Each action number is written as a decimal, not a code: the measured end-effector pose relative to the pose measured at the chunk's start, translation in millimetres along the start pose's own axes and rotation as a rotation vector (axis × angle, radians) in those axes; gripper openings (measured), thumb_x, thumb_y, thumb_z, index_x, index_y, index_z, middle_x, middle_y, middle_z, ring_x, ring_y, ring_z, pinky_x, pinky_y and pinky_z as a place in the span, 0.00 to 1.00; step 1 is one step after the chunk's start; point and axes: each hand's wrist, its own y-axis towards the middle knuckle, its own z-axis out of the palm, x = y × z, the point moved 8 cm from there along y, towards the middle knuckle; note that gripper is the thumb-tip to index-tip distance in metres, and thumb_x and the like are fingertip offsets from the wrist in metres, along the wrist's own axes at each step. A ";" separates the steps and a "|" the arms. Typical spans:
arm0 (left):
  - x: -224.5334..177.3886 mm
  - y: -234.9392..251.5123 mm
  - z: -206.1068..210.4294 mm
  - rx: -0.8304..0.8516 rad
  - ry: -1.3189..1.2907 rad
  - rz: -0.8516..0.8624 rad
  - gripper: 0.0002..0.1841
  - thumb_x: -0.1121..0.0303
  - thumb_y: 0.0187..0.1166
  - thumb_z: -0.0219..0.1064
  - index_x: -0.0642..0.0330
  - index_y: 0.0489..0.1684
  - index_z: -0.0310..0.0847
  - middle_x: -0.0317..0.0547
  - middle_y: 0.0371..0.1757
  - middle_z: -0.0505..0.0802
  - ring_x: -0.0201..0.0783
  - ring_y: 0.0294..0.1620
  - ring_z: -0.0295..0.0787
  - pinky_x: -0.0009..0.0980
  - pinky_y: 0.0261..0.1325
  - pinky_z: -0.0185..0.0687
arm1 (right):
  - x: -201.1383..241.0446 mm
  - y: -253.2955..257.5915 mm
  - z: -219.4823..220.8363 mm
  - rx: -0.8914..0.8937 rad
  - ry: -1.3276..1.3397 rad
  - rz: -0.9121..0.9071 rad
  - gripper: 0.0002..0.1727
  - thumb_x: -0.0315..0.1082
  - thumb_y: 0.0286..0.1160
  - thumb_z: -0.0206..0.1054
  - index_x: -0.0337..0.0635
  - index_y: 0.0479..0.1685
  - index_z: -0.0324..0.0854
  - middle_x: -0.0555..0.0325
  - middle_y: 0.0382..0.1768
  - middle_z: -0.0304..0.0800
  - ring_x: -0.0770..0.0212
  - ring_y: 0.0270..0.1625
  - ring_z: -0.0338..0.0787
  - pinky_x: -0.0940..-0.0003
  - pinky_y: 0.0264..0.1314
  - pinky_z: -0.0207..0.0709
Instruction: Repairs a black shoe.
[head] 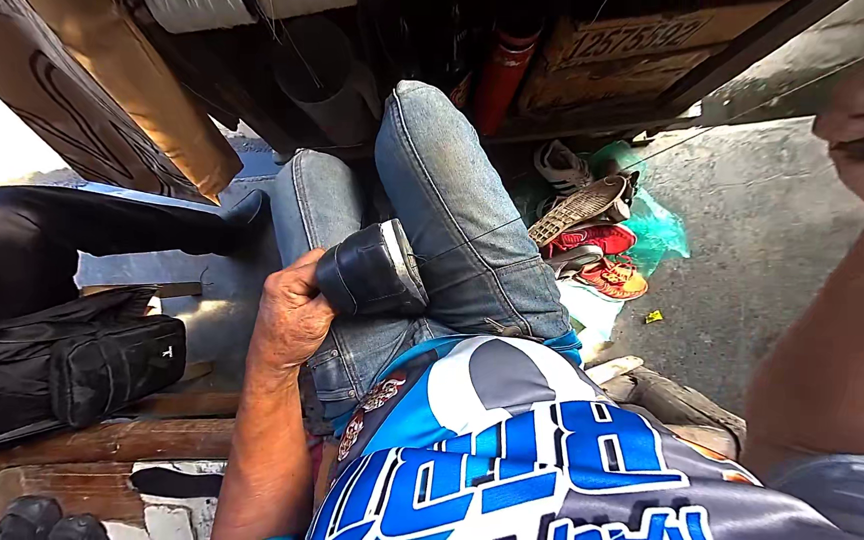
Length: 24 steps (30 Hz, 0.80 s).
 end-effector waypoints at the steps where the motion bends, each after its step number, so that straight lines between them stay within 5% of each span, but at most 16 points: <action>1: -0.4 0.3 0.1 0.002 0.005 0.003 0.05 0.76 0.76 0.69 0.59 0.42 0.91 0.33 0.43 0.92 0.24 0.45 0.88 0.22 0.54 0.86 | -2.0 1.2 -3.0 -0.065 -0.278 -0.019 0.04 0.37 0.82 0.62 0.54 0.48 0.80 0.72 0.34 0.86 0.76 0.25 0.84 0.80 0.22 0.80; 2: -0.9 0.7 0.3 0.004 0.014 0.004 0.05 0.76 0.76 0.69 0.59 0.42 0.90 0.33 0.43 0.92 0.23 0.45 0.88 0.22 0.53 0.86 | -1.7 -0.7 5.9 -0.099 -0.560 -0.036 0.13 0.45 0.79 0.67 0.53 0.56 0.82 0.69 0.43 0.87 0.75 0.30 0.85 0.76 0.27 0.81; 4: -2.0 2.8 1.2 0.009 0.031 0.005 0.05 0.75 0.75 0.69 0.59 0.41 0.91 0.32 0.43 0.92 0.22 0.46 0.88 0.22 0.54 0.86 | 6.0 -11.4 64.6 0.021 -0.768 -0.094 0.29 0.50 0.75 0.70 0.39 0.68 0.80 0.45 0.63 0.83 0.59 0.51 0.87 0.58 0.50 0.84; 7: -6.3 7.5 6.7 0.038 0.043 0.014 0.05 0.76 0.74 0.69 0.59 0.40 0.91 0.32 0.44 0.92 0.22 0.47 0.88 0.22 0.55 0.86 | 17.2 -42.4 192.2 0.359 -0.642 -0.243 0.43 0.57 0.63 0.79 0.39 0.76 0.76 0.48 0.62 0.88 0.61 0.58 0.88 0.60 0.60 0.85; 9: -13.0 11.4 13.9 0.066 0.087 0.027 0.05 0.77 0.74 0.68 0.59 0.39 0.90 0.31 0.41 0.91 0.20 0.44 0.87 0.20 0.52 0.85 | 17.3 -67.2 271.2 0.562 -0.558 -0.286 0.52 0.63 0.55 0.83 0.43 0.82 0.74 0.54 0.56 0.91 0.63 0.50 0.90 0.60 0.51 0.86; 13: -13.1 4.1 -14.6 0.011 0.479 -0.001 0.14 0.68 0.82 0.63 0.60 0.24 0.85 0.35 0.29 0.84 0.24 0.34 0.80 0.22 0.40 0.77 | 4.0 -84.9 334.8 0.772 -0.659 -0.390 0.40 0.64 0.64 0.74 0.47 0.72 0.84 0.60 0.51 0.93 0.62 0.51 0.91 0.54 0.52 0.84; 16: 14.8 -15.9 -91.5 -0.185 0.717 -0.205 0.25 0.53 0.88 0.61 0.68 0.31 0.89 0.51 0.33 0.89 0.40 0.38 0.86 0.42 0.48 0.82 | 1.5 -88.6 331.9 0.742 -0.662 -0.367 0.38 0.63 0.65 0.74 0.47 0.70 0.85 0.60 0.50 0.95 0.62 0.51 0.92 0.54 0.51 0.84; 17: 24.0 -22.9 -112.1 -0.282 0.711 -0.245 0.25 0.51 0.87 0.62 0.66 0.30 0.88 0.48 0.33 0.87 0.37 0.38 0.83 0.40 0.48 0.80 | 1.4 -88.0 329.4 0.734 -0.654 -0.349 0.38 0.63 0.64 0.75 0.48 0.71 0.85 0.61 0.49 0.96 0.64 0.50 0.93 0.55 0.51 0.84; 19: 28.8 -28.8 -123.4 -0.388 0.502 -0.212 0.19 0.54 0.86 0.64 0.56 0.26 0.86 0.32 0.31 0.82 0.25 0.35 0.78 0.25 0.43 0.75 | 1.1 -88.4 327.8 0.737 -0.623 -0.306 0.38 0.62 0.63 0.76 0.49 0.72 0.84 0.63 0.44 0.96 0.67 0.45 0.92 0.58 0.48 0.84; 20: 25.3 -27.4 -118.1 -0.384 0.289 -0.170 0.16 0.56 0.86 0.63 0.50 0.27 0.87 0.27 0.36 0.85 0.24 0.39 0.82 0.23 0.46 0.80 | 1.1 -88.7 327.8 0.746 -0.612 -0.287 0.39 0.62 0.63 0.77 0.49 0.72 0.84 0.64 0.43 0.96 0.68 0.44 0.92 0.59 0.48 0.84; 21: 19.4 -24.1 -109.4 -0.341 0.028 -0.126 0.14 0.57 0.87 0.61 0.46 0.32 0.89 0.26 0.44 0.90 0.27 0.48 0.86 0.29 0.55 0.85 | 1.1 -89.2 327.9 0.756 -0.605 -0.278 0.39 0.62 0.62 0.77 0.49 0.73 0.84 0.64 0.44 0.96 0.69 0.45 0.92 0.60 0.48 0.84; 23: 0.9 -12.4 -90.8 -0.202 -0.428 -0.033 0.16 0.54 0.89 0.57 0.46 0.43 0.91 0.35 0.66 0.90 0.41 0.71 0.84 0.46 0.78 0.77 | 0.5 -88.9 328.2 0.763 -0.595 -0.271 0.41 0.63 0.62 0.78 0.48 0.74 0.82 0.64 0.45 0.95 0.69 0.47 0.91 0.61 0.49 0.84; 24: -8.6 -7.4 -82.6 -0.167 -0.597 0.005 0.18 0.54 0.90 0.54 0.49 0.47 0.91 0.40 0.69 0.89 0.45 0.75 0.82 0.51 0.82 0.73 | 0.1 -89.2 327.9 0.760 -0.593 -0.272 0.41 0.63 0.62 0.78 0.48 0.74 0.82 0.64 0.45 0.95 0.70 0.46 0.91 0.62 0.49 0.84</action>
